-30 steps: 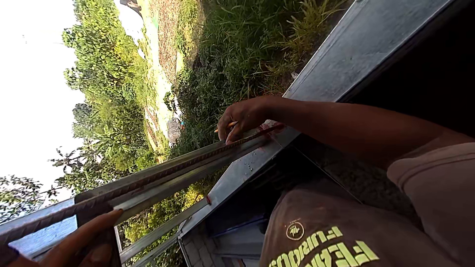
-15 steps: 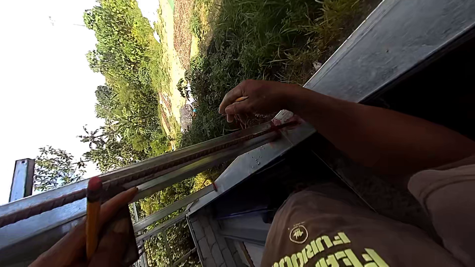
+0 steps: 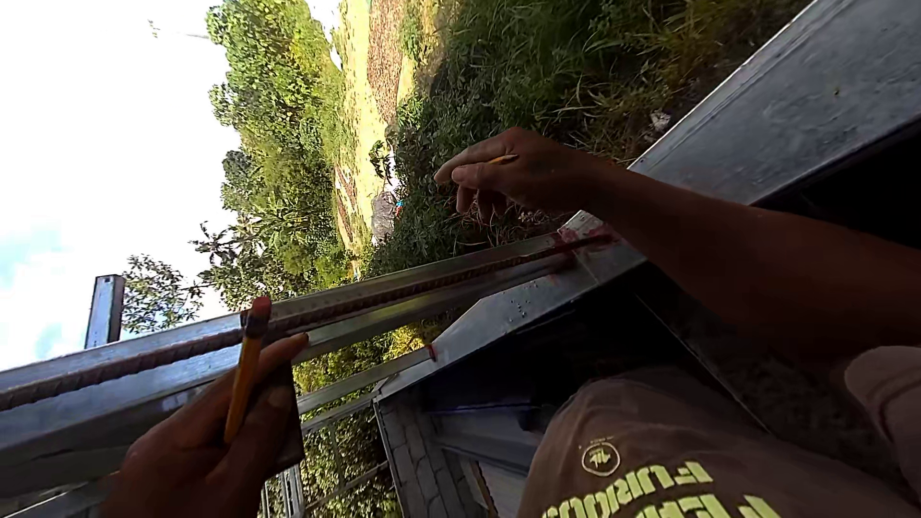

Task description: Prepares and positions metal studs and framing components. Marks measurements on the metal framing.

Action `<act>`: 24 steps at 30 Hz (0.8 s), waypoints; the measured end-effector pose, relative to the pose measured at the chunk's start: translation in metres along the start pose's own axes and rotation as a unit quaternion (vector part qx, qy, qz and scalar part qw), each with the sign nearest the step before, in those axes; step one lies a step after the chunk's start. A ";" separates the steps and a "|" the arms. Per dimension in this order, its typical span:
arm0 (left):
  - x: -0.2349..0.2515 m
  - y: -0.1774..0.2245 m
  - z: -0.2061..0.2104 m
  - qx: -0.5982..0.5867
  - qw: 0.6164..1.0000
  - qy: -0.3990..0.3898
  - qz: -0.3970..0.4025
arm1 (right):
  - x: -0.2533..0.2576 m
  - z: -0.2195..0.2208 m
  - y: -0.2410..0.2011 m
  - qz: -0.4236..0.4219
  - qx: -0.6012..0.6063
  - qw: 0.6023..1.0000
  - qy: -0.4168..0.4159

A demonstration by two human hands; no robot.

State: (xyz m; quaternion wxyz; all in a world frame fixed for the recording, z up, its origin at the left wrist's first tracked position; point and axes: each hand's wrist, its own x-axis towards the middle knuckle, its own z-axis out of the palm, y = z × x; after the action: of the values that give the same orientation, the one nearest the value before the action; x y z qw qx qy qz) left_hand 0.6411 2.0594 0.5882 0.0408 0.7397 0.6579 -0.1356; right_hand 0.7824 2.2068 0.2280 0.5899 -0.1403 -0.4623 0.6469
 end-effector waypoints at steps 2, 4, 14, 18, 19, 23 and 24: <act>0.002 0.000 0.001 0.000 1.000 0.000 0.006 | 0.002 0.003 0.000 -0.038 -0.004 0.999 0.014; 0.004 0.001 0.005 0.008 1.000 0.008 0.013 | 0.005 0.006 -0.001 -0.082 0.005 0.997 0.014; 0.000 0.004 0.002 0.040 0.998 0.027 -0.030 | 0.060 0.074 -0.056 -0.172 0.199 0.956 -0.129; 0.000 0.002 0.003 0.045 0.998 0.030 -0.030 | 0.069 0.090 -0.064 -0.173 0.207 0.948 -0.168; -0.001 0.003 0.003 0.040 0.998 0.030 -0.033 | 0.070 0.093 -0.065 -0.172 0.199 0.949 -0.171; -0.001 0.006 0.004 0.041 0.998 0.038 -0.038 | 0.071 0.098 -0.068 -0.177 0.186 0.948 -0.186; -0.001 0.007 0.004 0.046 0.997 0.040 -0.040 | 0.072 0.099 -0.068 -0.179 0.185 0.947 -0.189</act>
State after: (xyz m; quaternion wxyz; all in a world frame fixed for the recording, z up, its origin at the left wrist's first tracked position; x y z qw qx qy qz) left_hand 0.6471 2.0565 0.5842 -0.0250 0.7189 0.6808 -0.1379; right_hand 0.7344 2.2201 0.3593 0.6131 0.1817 -0.4550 0.6198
